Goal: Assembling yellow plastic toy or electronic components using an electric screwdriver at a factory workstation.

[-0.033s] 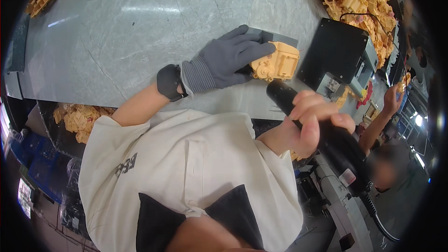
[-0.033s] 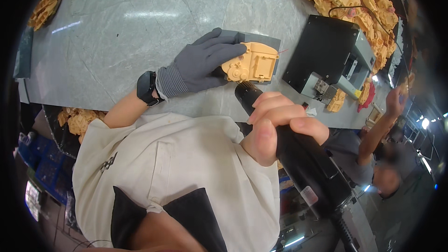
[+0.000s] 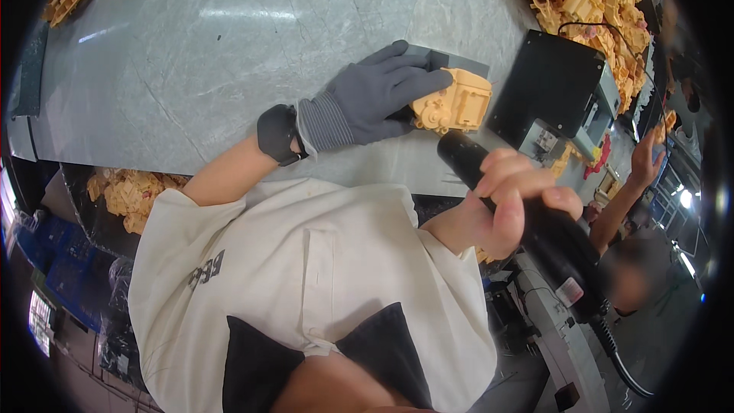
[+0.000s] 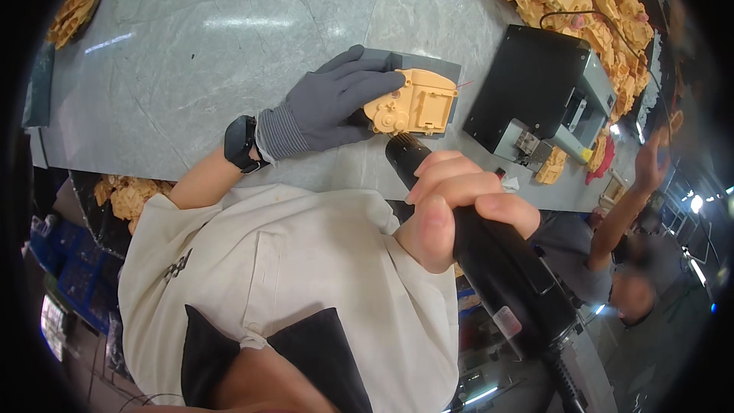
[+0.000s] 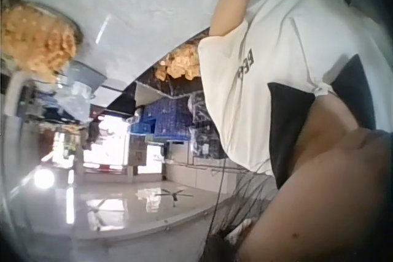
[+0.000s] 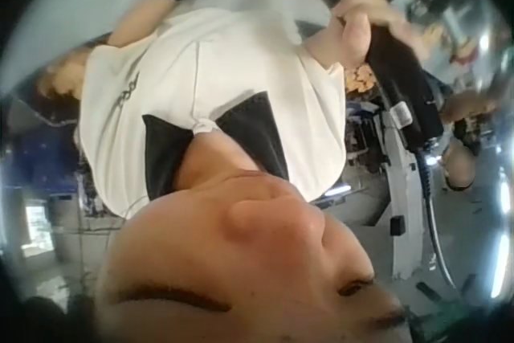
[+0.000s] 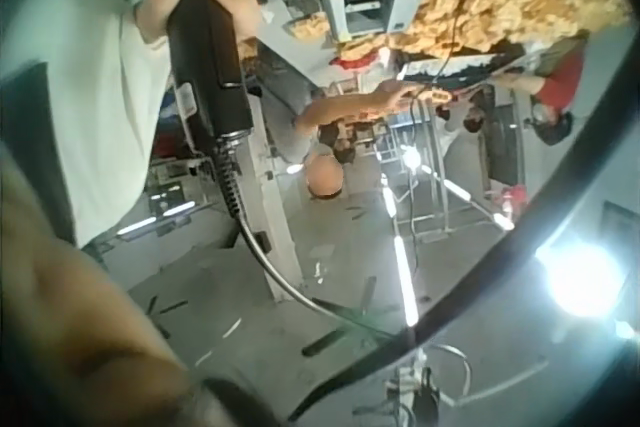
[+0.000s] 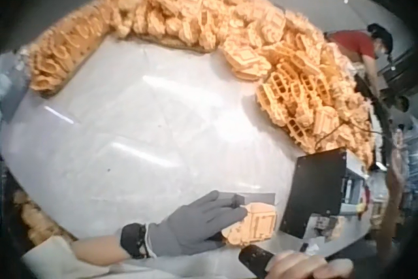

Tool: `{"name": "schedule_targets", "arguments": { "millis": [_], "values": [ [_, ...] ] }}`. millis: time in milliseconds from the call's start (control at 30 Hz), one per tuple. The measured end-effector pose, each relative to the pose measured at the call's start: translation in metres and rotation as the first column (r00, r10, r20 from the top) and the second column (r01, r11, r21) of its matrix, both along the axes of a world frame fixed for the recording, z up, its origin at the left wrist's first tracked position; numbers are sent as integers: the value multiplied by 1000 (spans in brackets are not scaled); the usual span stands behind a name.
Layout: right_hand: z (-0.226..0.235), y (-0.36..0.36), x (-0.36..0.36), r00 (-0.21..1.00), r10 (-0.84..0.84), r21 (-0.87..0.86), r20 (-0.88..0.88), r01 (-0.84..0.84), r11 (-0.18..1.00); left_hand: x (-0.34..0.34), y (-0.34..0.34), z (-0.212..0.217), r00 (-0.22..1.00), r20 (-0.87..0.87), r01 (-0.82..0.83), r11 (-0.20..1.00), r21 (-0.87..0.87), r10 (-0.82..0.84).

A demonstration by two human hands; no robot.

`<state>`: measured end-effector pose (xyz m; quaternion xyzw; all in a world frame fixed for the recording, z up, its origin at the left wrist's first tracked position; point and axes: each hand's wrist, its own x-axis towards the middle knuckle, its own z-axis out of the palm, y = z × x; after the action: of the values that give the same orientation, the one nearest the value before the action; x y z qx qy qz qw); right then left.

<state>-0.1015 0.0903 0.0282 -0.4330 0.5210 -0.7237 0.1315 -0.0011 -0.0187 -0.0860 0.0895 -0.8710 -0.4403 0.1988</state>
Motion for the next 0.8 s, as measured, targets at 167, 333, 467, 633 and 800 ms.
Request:
{"name": "schedule_targets", "arguments": {
  "millis": [167,333,467,633,800],
  "values": [
    [-6,-3,1,1000,5,44,-4,-5,999,0,1,-3,1000,19,-5,1000,4,5],
    [-1,-2,-8,979,178,109,-98,-167,980,-11,6,6,998,34,-46,996,-81,49],
    [3,0,-20,931,362,124,-42,-354,927,-14,11,11,998,-7,-56,998,-42,56],
    [-2,23,-8,992,59,-74,113,-51,996,-6,9,3,995,-13,-102,994,-46,102],
    [56,108,-89,918,-395,-116,31,395,911,0,16,7,997,52,-51,998,41,49]
  ]
}}
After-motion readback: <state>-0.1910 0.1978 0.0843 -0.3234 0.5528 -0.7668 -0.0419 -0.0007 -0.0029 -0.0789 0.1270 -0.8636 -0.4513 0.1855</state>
